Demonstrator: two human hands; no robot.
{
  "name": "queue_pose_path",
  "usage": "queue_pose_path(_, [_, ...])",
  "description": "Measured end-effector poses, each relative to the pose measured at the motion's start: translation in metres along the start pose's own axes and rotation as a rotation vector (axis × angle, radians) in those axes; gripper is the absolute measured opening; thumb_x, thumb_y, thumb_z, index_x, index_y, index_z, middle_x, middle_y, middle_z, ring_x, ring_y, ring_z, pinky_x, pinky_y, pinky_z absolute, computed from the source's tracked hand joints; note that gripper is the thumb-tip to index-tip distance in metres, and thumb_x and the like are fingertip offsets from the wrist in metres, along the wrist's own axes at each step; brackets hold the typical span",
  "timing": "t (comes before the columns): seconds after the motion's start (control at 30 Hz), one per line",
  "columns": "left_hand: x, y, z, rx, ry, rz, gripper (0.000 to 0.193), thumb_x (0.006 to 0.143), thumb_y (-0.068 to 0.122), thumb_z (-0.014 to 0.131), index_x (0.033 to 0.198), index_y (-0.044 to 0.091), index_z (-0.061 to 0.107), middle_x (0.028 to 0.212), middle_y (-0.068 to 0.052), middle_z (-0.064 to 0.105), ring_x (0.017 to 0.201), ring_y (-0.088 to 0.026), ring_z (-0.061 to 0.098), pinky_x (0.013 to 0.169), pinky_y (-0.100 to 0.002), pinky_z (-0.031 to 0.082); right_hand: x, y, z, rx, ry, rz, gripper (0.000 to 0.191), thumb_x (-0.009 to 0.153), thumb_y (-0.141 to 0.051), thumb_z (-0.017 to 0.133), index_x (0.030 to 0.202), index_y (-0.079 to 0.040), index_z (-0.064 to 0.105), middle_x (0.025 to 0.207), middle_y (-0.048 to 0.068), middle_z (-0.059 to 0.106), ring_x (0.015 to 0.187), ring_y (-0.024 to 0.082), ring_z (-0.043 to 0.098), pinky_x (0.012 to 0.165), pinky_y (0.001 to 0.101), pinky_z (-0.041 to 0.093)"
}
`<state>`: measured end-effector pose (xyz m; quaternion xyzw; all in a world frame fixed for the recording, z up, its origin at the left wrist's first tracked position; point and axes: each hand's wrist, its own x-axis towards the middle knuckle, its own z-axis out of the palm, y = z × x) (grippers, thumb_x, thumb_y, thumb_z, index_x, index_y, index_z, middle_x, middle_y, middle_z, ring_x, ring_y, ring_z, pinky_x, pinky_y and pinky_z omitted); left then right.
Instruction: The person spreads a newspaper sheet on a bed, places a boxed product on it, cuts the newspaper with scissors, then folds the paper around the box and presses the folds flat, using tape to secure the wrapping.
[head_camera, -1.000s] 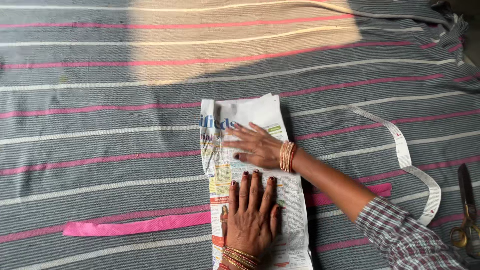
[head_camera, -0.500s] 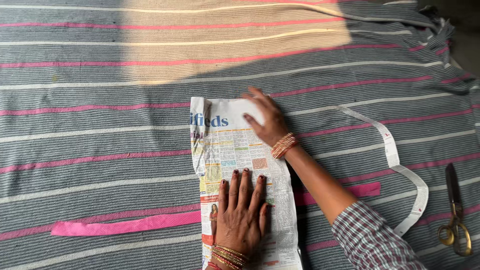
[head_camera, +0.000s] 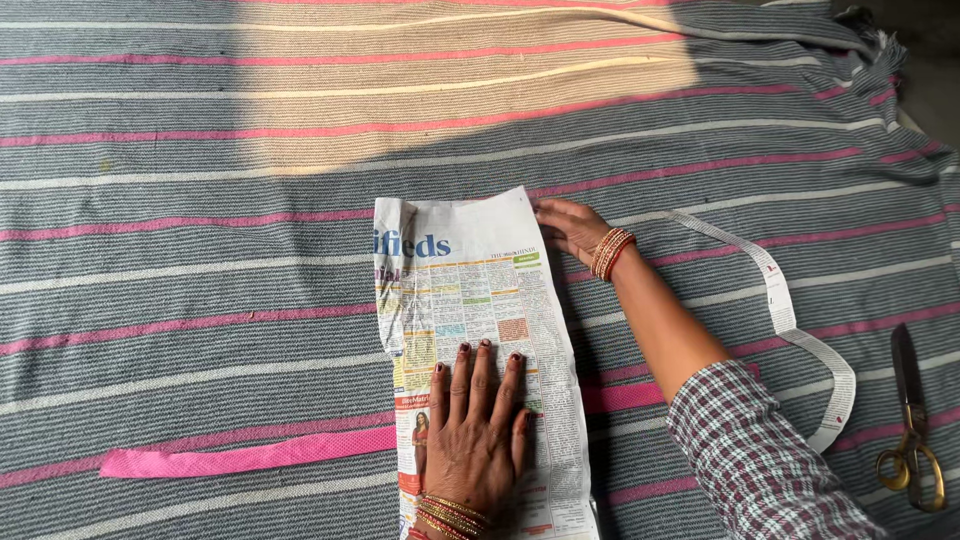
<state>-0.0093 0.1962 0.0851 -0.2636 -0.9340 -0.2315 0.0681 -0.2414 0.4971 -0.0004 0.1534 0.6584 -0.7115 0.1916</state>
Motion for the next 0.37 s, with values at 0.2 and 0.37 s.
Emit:
queue_pose_path(0.2, [0.000, 0.000, -0.001, 0.006, 0.011, 0.005, 0.064, 0.099, 0.040, 0.042, 0.156, 0.011, 0.033, 0.158, -0.022, 0.032, 0.148, -0.041, 0.024, 0.118, -0.058, 0.013, -0.005, -0.004, 0.004, -0.083, -0.009, 0.054, 0.051, 0.082, -0.036, 0.080, 0.120, -0.004, 0.070, 0.109, 0.008, 0.077, 0.102, 0.016, 0.073, 0.090, 0.0318, 0.062])
queue_pose_path(0.37, [0.000, 0.000, -0.002, 0.022, 0.000, 0.005, 0.064, 0.099, 0.040, 0.043, 0.156, 0.011, 0.034, 0.159, -0.021, 0.032, 0.149, -0.040, 0.023, 0.119, -0.058, 0.014, 0.016, 0.012, 0.008, -0.207, 0.103, 0.044, 0.049, 0.083, -0.034, 0.086, 0.108, 0.005, 0.070, 0.102, 0.011, 0.076, 0.094, 0.020, 0.073, 0.083, 0.0322, 0.064])
